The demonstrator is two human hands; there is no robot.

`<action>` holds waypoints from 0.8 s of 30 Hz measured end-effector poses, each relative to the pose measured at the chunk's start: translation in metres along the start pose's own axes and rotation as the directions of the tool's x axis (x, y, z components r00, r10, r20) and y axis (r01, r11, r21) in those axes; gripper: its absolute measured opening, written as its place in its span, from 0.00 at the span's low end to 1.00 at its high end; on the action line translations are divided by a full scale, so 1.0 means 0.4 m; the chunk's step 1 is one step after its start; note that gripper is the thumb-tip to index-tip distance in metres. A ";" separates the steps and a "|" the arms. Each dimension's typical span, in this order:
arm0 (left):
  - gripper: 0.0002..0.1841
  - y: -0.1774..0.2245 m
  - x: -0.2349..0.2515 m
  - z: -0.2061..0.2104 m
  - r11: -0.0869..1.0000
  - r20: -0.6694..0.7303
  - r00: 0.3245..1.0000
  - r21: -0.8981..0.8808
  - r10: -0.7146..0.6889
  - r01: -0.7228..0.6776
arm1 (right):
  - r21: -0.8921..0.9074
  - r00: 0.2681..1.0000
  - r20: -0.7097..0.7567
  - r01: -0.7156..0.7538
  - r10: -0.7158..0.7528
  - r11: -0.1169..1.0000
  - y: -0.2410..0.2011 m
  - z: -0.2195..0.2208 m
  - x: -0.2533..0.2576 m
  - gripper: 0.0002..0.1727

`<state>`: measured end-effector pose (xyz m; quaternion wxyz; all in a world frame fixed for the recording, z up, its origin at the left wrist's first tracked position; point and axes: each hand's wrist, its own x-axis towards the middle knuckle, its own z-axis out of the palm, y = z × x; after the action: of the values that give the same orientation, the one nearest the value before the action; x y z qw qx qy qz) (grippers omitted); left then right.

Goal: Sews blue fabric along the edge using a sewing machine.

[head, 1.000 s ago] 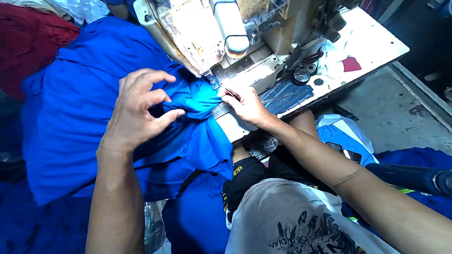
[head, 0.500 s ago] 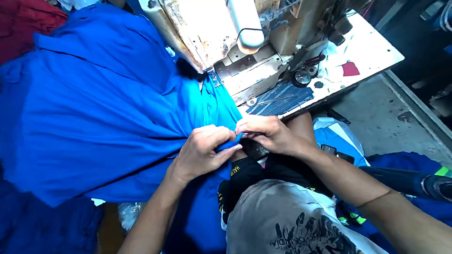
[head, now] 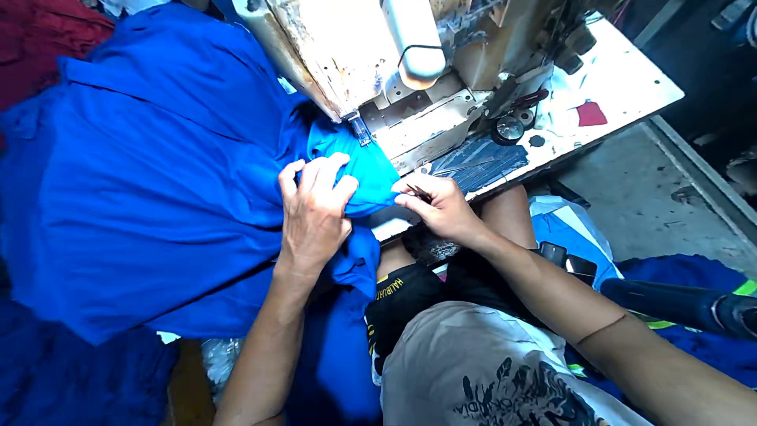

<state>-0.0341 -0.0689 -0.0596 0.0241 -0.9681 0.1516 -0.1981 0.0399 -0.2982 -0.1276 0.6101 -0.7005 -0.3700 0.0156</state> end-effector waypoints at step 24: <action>0.10 0.021 -0.015 -0.080 0.805 -0.104 0.984 -0.566 0.147 -0.180 | 0.092 0.932 0.237 0.261 -0.276 0.961 -0.063 -0.026 0.037 0.08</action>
<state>-0.0542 -0.0747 -0.0335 -0.2550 -0.9080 0.2874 -0.1673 0.0430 -0.2995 -0.0968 0.5760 -0.6176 -0.5347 0.0300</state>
